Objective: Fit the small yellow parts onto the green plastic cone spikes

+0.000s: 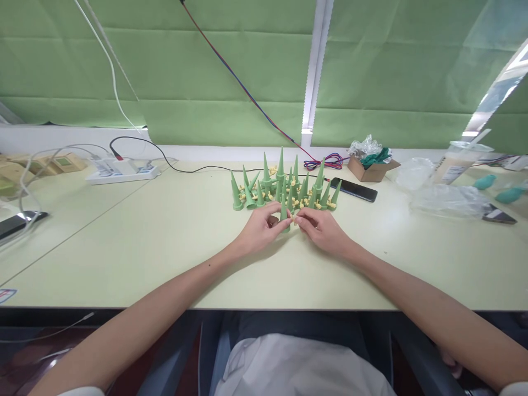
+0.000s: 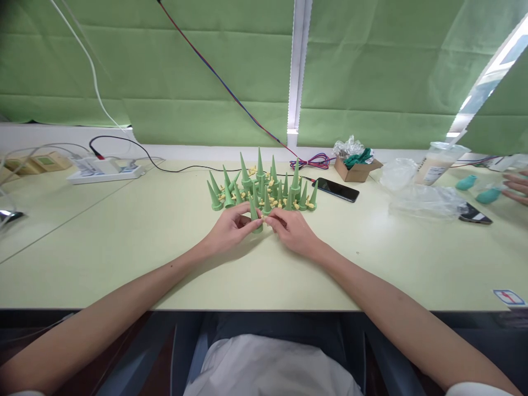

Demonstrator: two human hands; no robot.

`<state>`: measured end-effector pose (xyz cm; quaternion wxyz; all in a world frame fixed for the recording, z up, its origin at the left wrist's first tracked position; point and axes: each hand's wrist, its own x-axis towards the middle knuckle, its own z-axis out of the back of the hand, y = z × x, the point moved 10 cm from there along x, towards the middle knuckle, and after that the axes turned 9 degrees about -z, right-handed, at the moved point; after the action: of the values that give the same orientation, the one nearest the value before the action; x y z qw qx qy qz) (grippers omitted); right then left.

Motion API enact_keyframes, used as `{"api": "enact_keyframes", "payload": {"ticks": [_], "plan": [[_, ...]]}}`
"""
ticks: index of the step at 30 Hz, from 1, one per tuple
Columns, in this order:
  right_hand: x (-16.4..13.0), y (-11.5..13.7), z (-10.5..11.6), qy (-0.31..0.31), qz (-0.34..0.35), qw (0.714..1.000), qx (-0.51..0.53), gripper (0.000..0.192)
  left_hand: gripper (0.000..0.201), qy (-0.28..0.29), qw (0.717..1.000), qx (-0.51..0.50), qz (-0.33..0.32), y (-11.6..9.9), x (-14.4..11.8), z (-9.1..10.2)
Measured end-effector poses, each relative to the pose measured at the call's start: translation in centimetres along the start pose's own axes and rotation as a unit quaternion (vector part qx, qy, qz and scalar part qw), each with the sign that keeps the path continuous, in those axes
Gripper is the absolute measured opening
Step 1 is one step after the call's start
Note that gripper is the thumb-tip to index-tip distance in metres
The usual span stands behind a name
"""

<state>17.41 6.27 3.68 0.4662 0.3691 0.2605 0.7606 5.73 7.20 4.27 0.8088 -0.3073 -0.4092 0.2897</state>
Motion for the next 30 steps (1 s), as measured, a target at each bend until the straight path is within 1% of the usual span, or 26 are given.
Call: {"api": "enact_keyframes", "payload": {"ticks": [3, 6, 12, 16, 21, 27, 30], "plan": [[0.0, -0.1, -0.1, 0.009, -0.012, 0.999, 0.033, 0.023, 0.025, -0.01, 1.0, -0.002, 0.014, 0.1, 0.1, 0.3], [0.0, -0.2, -0.1, 0.012, -0.014, 0.999, 0.035, 0.021, 0.025, -0.011, 1.0, -0.004, 0.021, 0.2, 0.1, 0.2], [0.0, -0.3, -0.1, 0.011, 0.006, 1.0, 0.025, 0.021, 0.025, -0.006, 1.0, 0.018, -0.011, 0.0, 0.1, 0.1], [0.1, -0.3, -0.2, 0.019, 0.006, 1.0, 0.017, 0.021, 0.022, -0.002, 0.999, 0.033, -0.022, 0.0, 0.0, 0.1], [0.1, -0.2, -0.1, 0.014, 0.015, 1.0, 0.002, 0.02, 0.02, 0.002, 0.998, 0.051, -0.032, -0.3, 0.1, 0.1], [0.1, -0.7, -0.3, 0.015, 0.001, 1.0, 0.005, 0.021, 0.021, 0.0, 0.998, 0.056, -0.029, -0.4, 0.2, 0.1], [0.4, -1.1, -0.3, 0.004, -0.016, 1.0, -0.001, 0.024, 0.021, -0.01, 0.997, 0.072, -0.028, -0.2, 0.3, 0.6]]}}
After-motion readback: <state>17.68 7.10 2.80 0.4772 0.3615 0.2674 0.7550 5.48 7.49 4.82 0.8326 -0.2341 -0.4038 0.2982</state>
